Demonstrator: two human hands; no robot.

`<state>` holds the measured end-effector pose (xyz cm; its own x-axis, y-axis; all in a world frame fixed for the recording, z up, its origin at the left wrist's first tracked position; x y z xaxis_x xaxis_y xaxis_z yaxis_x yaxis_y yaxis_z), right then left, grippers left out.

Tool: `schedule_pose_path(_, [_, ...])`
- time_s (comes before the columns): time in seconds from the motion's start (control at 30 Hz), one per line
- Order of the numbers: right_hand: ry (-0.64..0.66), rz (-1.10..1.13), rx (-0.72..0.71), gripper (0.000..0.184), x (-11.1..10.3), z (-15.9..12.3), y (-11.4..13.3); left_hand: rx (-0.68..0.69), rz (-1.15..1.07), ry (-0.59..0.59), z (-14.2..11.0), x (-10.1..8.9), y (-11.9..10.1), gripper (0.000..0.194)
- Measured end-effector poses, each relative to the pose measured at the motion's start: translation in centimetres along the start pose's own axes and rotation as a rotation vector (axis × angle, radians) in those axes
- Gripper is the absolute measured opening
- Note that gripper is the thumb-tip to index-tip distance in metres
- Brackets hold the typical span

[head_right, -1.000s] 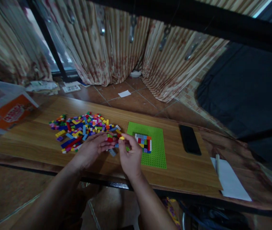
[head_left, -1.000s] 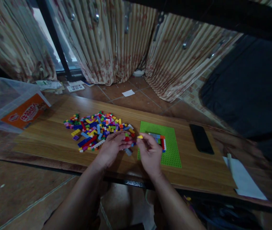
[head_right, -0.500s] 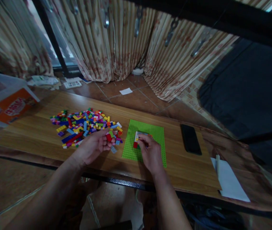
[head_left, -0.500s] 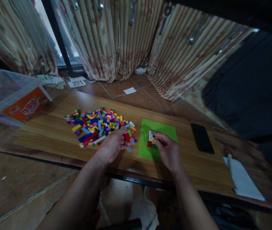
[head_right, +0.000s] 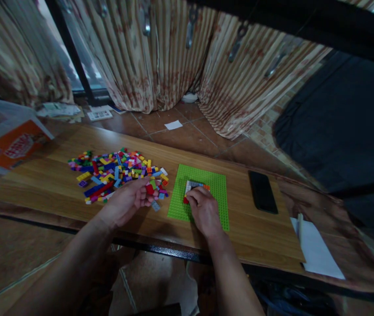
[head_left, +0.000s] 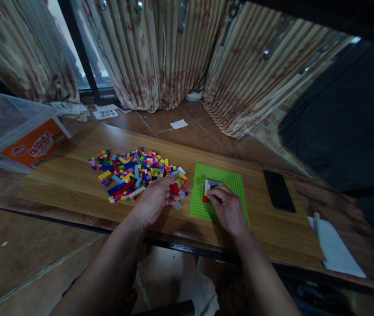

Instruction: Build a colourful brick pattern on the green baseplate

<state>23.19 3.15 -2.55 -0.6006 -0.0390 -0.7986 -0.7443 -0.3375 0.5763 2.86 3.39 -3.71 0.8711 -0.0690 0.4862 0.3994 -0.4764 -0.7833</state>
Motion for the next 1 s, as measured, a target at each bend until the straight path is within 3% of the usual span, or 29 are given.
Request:
schedule_pose_path(0.3, [-0.058, 0.062, 0.065, 0.020, -0.1, -0.1, -0.1, 0.015, 0.002, -0.020, -0.3, 0.2, -0.3, 0.024])
schedule_pose_path(0.7, [-0.053, 0.176, 0.129, 0.018, 0.0, 0.1, -0.7, 0.040, 0.027, -0.001, -0.4, 0.7, 0.1, 0.037])
schedule_pose_path(0.8, [-0.144, 0.272, 0.106, 0.014, -0.5, -0.2, -0.9, 0.012, 0.012, 0.028, -0.2, 0.9, 0.5, 0.040])
schedule_pose_path(0.9, [-0.248, 0.365, 0.085, 0.016, -0.9, -0.3, 0.0, -0.023, -0.005, 0.073, -0.1, 1.2, 0.9, 0.046])
schedule_pose_path(1.0, [-0.207, 0.445, 0.023, 0.016, -0.2, 0.1, 2.0, -0.036, 0.008, 0.102, 0.0, 1.4, 1.3, 0.050])
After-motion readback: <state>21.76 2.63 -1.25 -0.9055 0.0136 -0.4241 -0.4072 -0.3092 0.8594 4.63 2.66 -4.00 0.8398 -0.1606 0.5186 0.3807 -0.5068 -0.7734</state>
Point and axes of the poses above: each hand's wrist, its own z-axis towards the middle knuckle, its own x-axis out of the palm, y = z × x, the point moved 6 cm from there along z, towards the middle knuckle, and after that the axes turned 9 degrees about y, right-handed, at the moved point
